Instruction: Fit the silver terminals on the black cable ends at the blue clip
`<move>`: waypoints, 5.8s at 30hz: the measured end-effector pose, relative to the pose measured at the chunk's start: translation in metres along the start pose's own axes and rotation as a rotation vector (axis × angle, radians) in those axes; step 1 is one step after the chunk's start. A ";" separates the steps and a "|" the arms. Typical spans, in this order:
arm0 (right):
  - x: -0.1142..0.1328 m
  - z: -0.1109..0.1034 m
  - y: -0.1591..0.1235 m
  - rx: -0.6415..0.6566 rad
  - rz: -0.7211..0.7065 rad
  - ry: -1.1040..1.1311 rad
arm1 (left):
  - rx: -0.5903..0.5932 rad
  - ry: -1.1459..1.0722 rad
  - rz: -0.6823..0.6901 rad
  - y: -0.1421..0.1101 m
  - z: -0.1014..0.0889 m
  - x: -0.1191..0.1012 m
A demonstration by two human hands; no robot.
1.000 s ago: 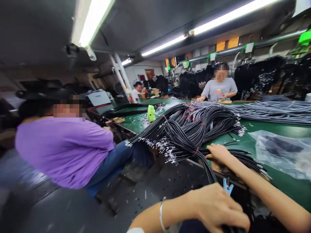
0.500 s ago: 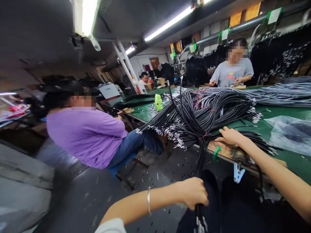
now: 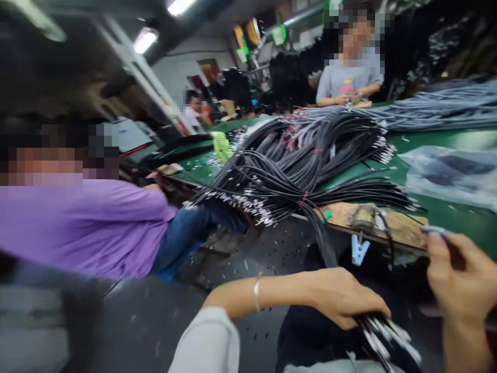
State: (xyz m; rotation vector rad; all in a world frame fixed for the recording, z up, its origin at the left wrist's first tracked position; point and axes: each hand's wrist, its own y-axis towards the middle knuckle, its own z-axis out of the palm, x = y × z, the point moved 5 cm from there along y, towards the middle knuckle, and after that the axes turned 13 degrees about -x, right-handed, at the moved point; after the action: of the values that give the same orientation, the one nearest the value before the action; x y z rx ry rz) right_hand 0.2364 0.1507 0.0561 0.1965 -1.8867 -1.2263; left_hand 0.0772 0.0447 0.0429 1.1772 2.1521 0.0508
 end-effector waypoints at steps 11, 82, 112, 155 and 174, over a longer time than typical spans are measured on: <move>0.061 0.008 -0.121 0.505 0.405 0.556 | -0.904 -0.158 -0.667 -0.071 -0.018 0.035; 0.046 0.036 -0.150 0.567 1.353 1.159 | -0.699 -0.205 -0.566 -0.052 -0.009 0.033; 0.051 0.031 -0.115 0.582 0.595 0.878 | -0.913 -0.084 -0.687 -0.071 -0.008 0.037; 0.052 0.077 -0.119 0.624 1.582 1.206 | -1.158 -0.109 -0.355 -0.042 0.000 0.028; 0.010 0.037 -0.148 0.698 1.336 0.890 | -0.991 -0.228 -0.338 -0.058 -0.004 0.031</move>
State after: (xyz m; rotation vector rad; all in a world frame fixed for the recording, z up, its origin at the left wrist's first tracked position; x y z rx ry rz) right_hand 0.1586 0.0953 -0.0638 -0.1476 -1.0886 0.4191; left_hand 0.0207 0.0349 0.0100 0.2281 1.7109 0.7037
